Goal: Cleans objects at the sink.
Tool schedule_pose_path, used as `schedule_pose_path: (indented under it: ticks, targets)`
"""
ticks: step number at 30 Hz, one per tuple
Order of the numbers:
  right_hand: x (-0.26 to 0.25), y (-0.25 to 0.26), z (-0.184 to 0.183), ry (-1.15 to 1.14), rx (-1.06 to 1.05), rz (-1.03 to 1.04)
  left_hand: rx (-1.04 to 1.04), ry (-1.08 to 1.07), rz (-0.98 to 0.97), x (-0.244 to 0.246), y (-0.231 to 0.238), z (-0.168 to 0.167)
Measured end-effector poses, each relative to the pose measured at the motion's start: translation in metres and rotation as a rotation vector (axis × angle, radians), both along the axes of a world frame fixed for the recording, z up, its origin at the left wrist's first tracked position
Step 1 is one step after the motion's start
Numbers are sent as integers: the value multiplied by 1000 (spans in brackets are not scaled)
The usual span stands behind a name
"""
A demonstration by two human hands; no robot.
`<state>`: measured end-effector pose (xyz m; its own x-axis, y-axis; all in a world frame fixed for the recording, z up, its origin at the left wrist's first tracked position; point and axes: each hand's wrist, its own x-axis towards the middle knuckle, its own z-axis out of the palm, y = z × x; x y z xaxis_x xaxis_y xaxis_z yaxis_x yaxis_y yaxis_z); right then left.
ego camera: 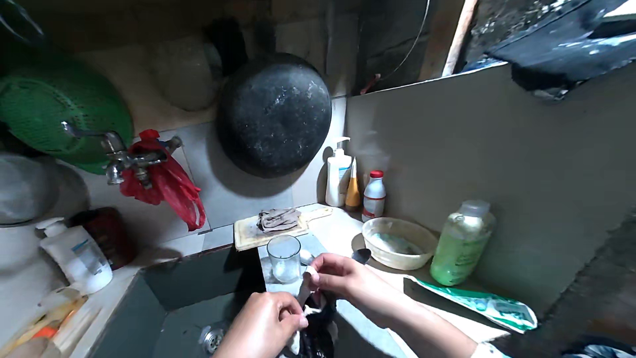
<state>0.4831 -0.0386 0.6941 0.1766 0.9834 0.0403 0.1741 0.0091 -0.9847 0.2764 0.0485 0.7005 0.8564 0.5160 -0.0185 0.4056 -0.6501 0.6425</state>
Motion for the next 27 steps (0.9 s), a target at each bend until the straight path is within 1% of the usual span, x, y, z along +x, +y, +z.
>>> schedule_pose_path:
  ticks: [1, 2, 3, 4, 7, 10, 12, 13, 15, 16, 19, 23, 25, 27]
  targets:
    - [3, -3, -2, -230, -13, -28, 19, -8, 15, -2, 0, 6]
    - [3, -6, -3, -403, -16, -35, 37, -10, 26, -4, 1, 12]
    - [1, -9, -4, -484, -1, -23, 52, -6, 31, -6, 1, 18]
    - [-3, -12, -5, -492, 26, 2, 62, -7, 31, -6, 1, 21]
    - [-15, -15, -9, -372, 69, 86, 63, -52, 42, -5, 2, 23]
    - [-19, -9, -19, -195, 57, 83, 45, -93, 67, -7, 3, 21]
    - [-18, -4, -25, -43, 63, 81, 46, -89, 33, -14, 5, 19]
    - [-18, -2, -27, -1, 60, 73, 47, -87, -26, -18, 5, 18]
    - [-21, 0, -27, -5, 22, 67, 73, -96, -152, -22, 3, 18]
    - [-22, 0, -24, -34, -9, 84, 87, -99, -176, -20, 1, 19]
    - [-28, -2, -11, -115, -104, 196, 122, -127, -110, -8, 0, 22]
    - [-24, -6, -3, -32, -151, 352, 104, -94, -31, 8, 5, 24]
    - [-18, -6, -2, 23, -126, 355, 67, -189, 1, 12, 6, 17]
    - [-13, -5, -4, 77, -84, 315, -32, -337, 44, 14, 11, 4]
